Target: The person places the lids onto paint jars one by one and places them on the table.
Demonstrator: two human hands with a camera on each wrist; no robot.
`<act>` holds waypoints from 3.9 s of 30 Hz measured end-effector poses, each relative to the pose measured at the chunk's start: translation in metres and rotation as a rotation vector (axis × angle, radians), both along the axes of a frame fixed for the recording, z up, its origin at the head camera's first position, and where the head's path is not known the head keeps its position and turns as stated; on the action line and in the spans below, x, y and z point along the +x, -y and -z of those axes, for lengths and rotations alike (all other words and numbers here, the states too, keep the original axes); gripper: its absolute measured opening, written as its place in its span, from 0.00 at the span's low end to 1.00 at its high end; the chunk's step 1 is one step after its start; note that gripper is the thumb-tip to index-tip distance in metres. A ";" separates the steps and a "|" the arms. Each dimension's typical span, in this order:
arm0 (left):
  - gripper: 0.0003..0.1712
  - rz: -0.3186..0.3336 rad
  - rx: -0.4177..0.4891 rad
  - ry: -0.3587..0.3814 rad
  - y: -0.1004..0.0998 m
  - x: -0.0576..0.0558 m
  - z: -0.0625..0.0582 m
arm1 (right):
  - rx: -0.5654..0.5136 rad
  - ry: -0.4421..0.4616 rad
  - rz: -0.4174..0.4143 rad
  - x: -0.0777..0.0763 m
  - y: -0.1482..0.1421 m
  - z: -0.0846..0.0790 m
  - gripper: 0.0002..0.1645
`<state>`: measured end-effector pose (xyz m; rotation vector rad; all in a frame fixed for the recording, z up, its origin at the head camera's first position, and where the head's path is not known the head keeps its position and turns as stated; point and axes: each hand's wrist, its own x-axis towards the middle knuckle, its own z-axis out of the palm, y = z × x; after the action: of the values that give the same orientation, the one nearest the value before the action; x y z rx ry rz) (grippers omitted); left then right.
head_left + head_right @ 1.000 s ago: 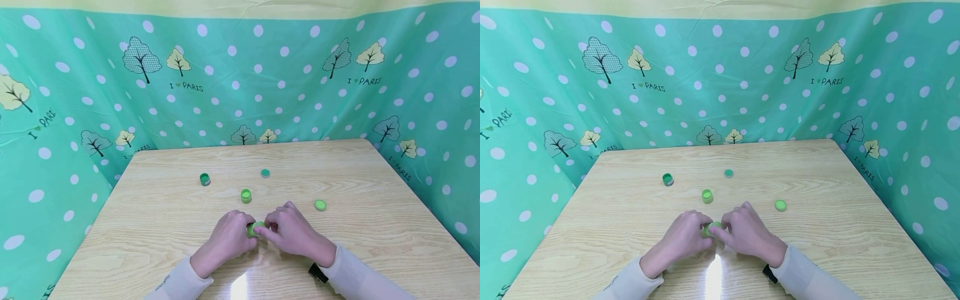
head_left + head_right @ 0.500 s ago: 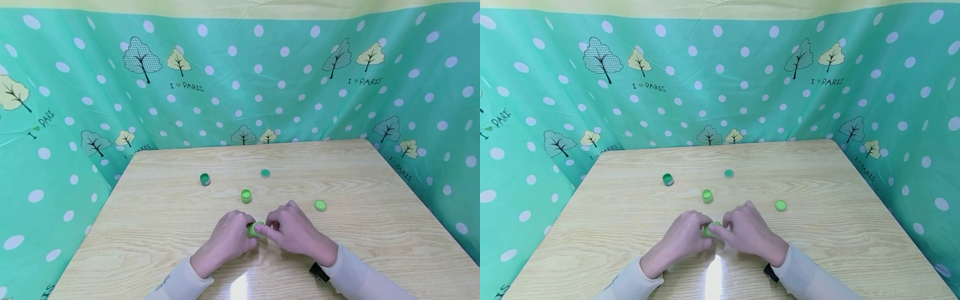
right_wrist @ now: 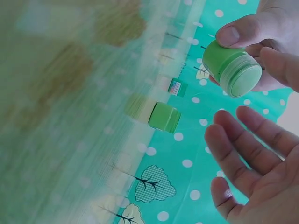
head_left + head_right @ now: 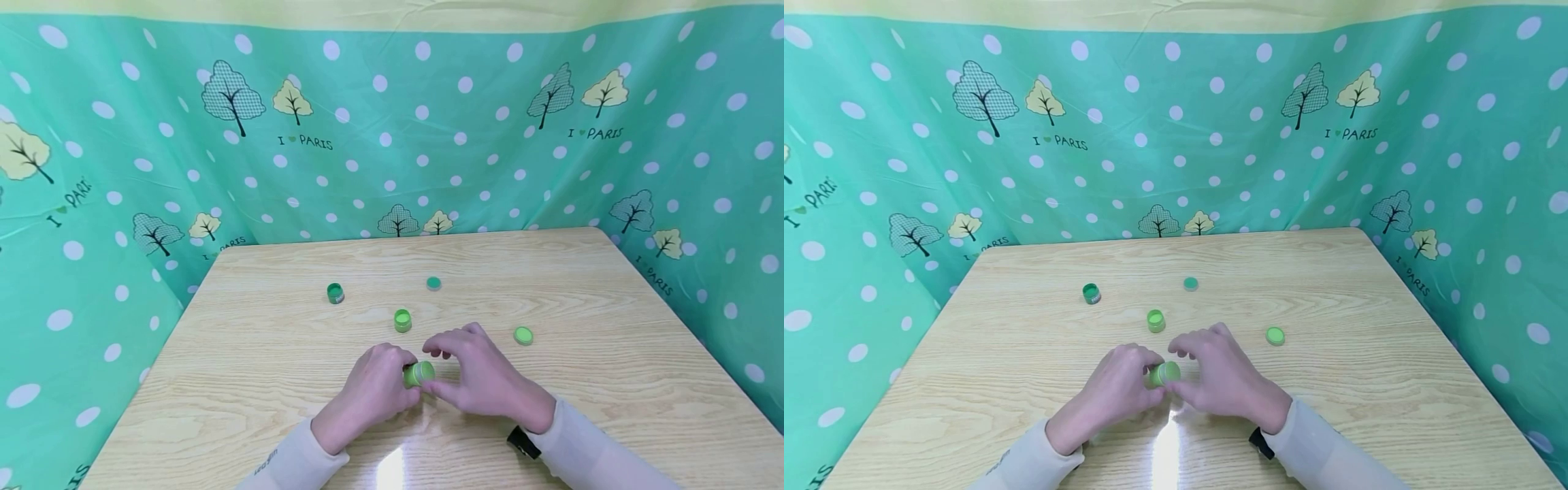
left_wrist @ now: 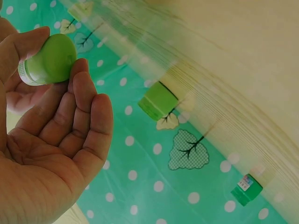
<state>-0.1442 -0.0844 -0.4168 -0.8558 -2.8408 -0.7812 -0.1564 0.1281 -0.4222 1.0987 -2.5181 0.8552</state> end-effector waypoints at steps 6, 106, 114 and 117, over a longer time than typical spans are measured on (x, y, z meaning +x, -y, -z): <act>0.11 0.001 0.007 0.001 0.000 0.000 0.000 | -0.018 -0.045 -0.065 0.000 0.001 0.002 0.28; 0.17 0.020 0.002 -0.032 -0.002 0.002 0.003 | -0.002 -0.010 -0.089 -0.001 0.002 0.005 0.21; 0.15 0.022 0.006 -0.033 -0.003 0.001 0.003 | 0.006 -0.011 -0.070 0.000 0.003 0.004 0.17; 0.13 0.018 0.002 -0.026 -0.003 0.001 0.003 | 0.016 -0.007 -0.058 0.000 0.004 0.004 0.17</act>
<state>-0.1433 -0.0816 -0.4201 -0.8858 -2.8137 -0.7688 -0.1565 0.1246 -0.4262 1.1828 -2.5027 0.8467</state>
